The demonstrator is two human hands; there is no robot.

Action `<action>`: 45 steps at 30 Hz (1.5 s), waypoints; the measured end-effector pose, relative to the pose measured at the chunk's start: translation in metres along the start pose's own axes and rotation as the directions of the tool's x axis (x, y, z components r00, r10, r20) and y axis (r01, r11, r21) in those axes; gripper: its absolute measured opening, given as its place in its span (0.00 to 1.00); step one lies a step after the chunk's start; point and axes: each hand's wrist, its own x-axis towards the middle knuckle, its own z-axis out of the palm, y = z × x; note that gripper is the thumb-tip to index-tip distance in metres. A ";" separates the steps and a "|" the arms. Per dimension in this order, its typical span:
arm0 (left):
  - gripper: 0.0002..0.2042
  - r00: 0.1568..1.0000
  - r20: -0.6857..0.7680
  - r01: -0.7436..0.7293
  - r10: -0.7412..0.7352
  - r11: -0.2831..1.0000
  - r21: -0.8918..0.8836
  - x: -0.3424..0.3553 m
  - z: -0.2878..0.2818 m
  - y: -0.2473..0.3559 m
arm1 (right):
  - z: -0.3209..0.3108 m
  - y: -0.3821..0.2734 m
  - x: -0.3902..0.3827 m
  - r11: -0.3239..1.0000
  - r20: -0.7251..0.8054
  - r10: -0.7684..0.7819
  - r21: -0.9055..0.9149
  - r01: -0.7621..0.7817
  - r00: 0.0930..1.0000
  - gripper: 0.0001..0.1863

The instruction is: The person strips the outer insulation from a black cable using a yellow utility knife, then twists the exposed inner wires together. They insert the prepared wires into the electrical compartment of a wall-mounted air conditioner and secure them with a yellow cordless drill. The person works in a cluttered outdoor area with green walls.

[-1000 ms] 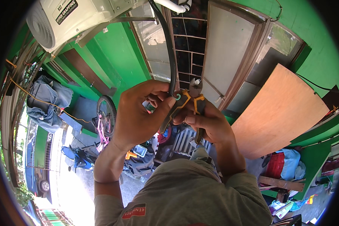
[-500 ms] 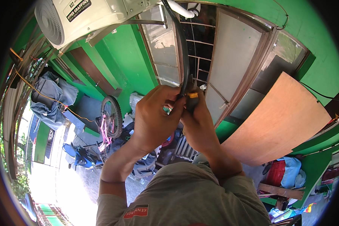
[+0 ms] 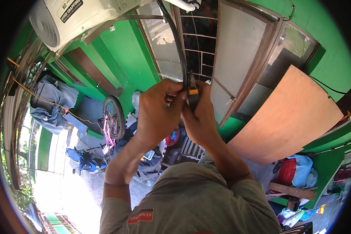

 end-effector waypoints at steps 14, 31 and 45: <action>0.12 0.813 0.582 -0.016 0.016 1.000 -0.004 0.049 -0.008 0.007 | -0.051 -0.002 0.028 0.960 0.191 -0.107 -0.236 0.152 0.976 0.18; 0.05 0.803 0.571 0.387 -0.172 0.879 -0.279 0.054 -0.010 -0.025 | -0.147 0.012 0.069 0.932 0.283 0.220 0.221 -0.287 0.933 0.18; 0.05 0.967 0.250 -0.057 0.041 0.997 0.058 0.031 -0.006 -0.006 | -0.043 0.007 0.028 0.865 0.376 0.242 0.334 -0.374 0.895 0.23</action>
